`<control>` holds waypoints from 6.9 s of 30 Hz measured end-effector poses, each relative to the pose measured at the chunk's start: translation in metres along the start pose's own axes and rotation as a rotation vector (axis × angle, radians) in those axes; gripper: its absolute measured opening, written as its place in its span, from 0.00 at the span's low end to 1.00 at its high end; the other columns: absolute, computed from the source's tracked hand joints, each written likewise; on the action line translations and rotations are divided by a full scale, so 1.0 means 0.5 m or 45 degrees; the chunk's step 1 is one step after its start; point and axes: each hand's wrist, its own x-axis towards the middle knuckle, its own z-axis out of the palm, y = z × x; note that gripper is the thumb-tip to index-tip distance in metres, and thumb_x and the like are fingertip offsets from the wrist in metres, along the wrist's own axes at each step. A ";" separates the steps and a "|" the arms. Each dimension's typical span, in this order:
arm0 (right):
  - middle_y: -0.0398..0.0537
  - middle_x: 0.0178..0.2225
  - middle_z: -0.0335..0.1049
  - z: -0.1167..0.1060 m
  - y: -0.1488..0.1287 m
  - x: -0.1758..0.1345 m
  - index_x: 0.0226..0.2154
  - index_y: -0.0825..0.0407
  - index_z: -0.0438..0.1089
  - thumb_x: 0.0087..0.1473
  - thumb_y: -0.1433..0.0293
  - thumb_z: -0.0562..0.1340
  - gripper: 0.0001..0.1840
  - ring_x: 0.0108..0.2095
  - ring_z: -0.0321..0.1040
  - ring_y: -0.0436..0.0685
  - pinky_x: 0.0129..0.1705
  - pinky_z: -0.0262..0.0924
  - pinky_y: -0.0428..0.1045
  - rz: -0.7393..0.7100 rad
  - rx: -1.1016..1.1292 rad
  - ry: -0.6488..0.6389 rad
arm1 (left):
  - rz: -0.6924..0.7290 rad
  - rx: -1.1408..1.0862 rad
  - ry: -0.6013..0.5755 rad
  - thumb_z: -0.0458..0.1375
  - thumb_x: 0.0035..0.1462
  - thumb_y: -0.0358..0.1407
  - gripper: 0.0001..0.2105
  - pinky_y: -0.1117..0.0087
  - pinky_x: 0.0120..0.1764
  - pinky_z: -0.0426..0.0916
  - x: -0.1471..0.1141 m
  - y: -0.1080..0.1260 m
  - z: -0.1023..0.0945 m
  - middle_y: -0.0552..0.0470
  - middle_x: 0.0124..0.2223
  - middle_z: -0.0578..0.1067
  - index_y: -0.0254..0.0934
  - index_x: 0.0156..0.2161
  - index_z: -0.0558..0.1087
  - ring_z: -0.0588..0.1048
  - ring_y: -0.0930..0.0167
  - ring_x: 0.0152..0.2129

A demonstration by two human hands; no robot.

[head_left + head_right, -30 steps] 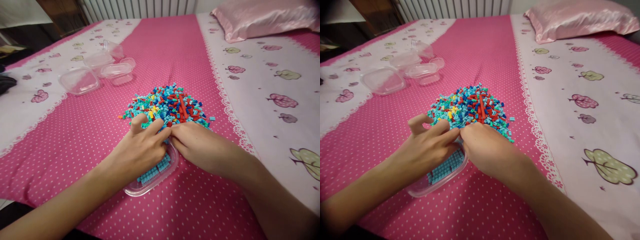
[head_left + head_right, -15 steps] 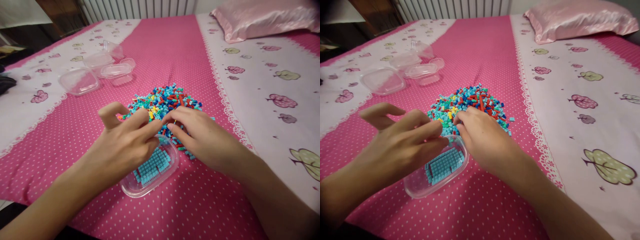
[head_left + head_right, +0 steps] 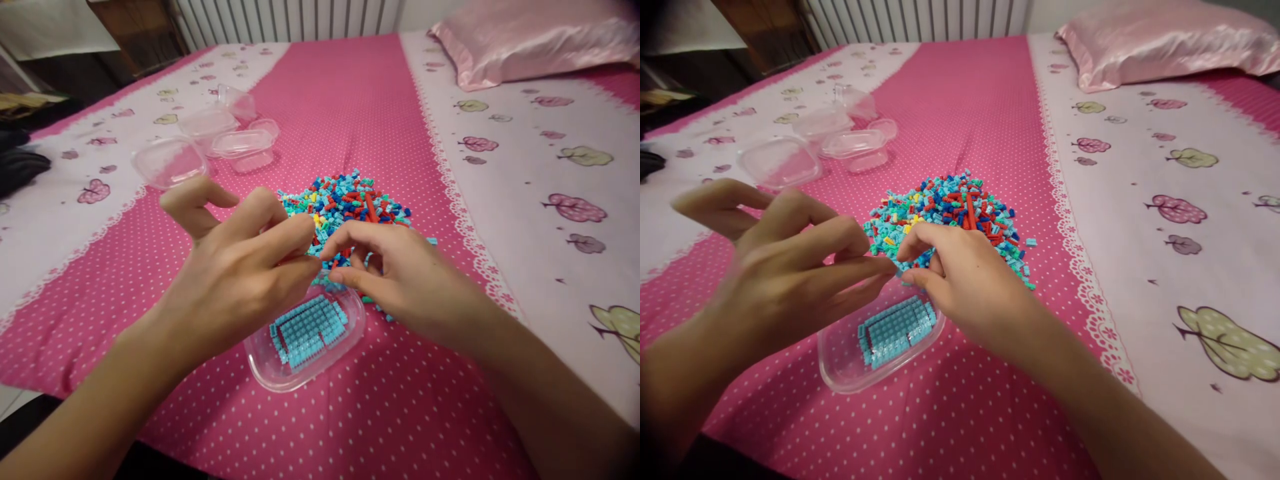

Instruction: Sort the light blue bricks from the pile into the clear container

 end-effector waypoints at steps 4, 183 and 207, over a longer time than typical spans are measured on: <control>0.37 0.31 0.76 0.001 0.003 0.005 0.38 0.49 0.78 0.59 0.76 0.63 0.10 0.29 0.65 0.47 0.30 0.55 0.46 -0.070 0.052 -0.019 | -0.033 -0.109 0.094 0.63 0.65 0.33 0.04 0.64 0.35 0.57 -0.001 0.000 0.006 0.56 0.31 0.67 0.41 0.36 0.75 0.60 0.70 0.31; 0.60 0.59 0.72 0.122 -0.006 -0.046 0.50 0.54 0.79 0.67 0.72 0.53 0.20 0.63 0.64 0.71 0.60 0.65 0.68 -0.534 -0.771 -0.066 | -0.793 -0.020 -0.653 0.48 0.70 0.54 0.27 0.48 0.71 0.29 -0.122 0.218 -0.100 0.37 0.69 0.67 0.33 0.54 0.78 0.60 0.53 0.68; 0.61 0.59 0.72 0.124 -0.005 -0.047 0.49 0.54 0.79 0.67 0.73 0.53 0.20 0.63 0.64 0.71 0.61 0.65 0.68 -0.545 -0.807 -0.048 | -0.851 -0.008 -0.540 0.47 0.72 0.53 0.26 0.50 0.72 0.33 -0.122 0.227 -0.088 0.44 0.68 0.69 0.35 0.48 0.80 0.62 0.57 0.67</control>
